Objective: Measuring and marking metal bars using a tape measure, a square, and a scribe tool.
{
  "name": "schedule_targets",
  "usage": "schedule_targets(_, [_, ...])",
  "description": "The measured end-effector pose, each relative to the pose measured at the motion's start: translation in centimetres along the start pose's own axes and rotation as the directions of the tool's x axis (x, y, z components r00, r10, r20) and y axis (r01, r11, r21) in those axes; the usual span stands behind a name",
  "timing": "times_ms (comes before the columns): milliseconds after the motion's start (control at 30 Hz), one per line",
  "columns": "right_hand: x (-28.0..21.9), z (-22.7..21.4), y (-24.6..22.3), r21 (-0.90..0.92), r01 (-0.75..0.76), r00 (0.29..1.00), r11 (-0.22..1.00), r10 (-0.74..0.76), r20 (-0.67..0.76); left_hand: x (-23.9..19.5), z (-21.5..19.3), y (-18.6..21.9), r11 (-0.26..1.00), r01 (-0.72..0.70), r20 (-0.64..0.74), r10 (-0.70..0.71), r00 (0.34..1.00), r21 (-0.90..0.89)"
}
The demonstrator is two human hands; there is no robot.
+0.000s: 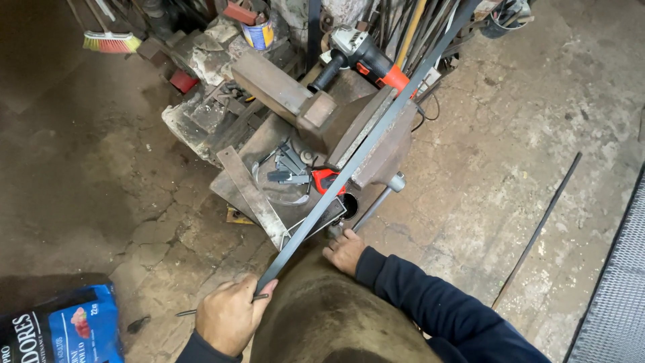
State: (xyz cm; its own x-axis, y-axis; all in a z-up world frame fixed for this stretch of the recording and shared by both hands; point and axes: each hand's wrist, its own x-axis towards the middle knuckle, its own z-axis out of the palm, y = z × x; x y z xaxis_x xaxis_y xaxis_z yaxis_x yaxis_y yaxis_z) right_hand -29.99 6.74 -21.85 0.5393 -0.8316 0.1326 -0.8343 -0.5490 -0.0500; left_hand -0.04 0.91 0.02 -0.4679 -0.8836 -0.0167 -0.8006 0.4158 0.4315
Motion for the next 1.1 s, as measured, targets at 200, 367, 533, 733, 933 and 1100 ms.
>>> schedule_targets(200, [-0.1,-0.1,0.0,-0.008,0.001,1.0,1.0,-0.001,0.027,0.1,-0.1,-0.2,0.999,0.049,0.063,-0.049,0.997,0.011])
schedule_targets(367, [0.6,-1.4,-0.3,-0.004,0.014,1.0,1.0,-0.014,-0.024,0.0,-0.1,-0.2,1.0,0.011,0.016,-0.011,1.0,-0.026])
schedule_targets(533, [2.3,-9.5,-0.6,0.15,0.145,0.989,0.978,-0.148,0.012,0.2,-0.3,-0.2,0.999,0.009,0.011,-0.008,1.0,-0.052])
schedule_targets(733, [2.1,-22.8,6.8,0.191,0.119,0.886,0.974,-0.017,-0.463,0.1,-0.4,-0.3,0.998,-0.013,-0.004,0.013,1.0,-0.059])
schedule_targets(933, [1.2,-23.8,20.2,-0.178,-0.487,0.651,0.855,0.219,-0.727,0.2,-0.4,-0.2,0.999,-0.004,0.029,0.005,1.0,-0.047])
schedule_targets(1100, [-5.6,-3.6,29.6,-0.202,-0.46,0.847,0.864,0.359,-0.391,0.2,0.3,-0.7,0.999,0.003,0.02,-0.003,1.0,-0.036])
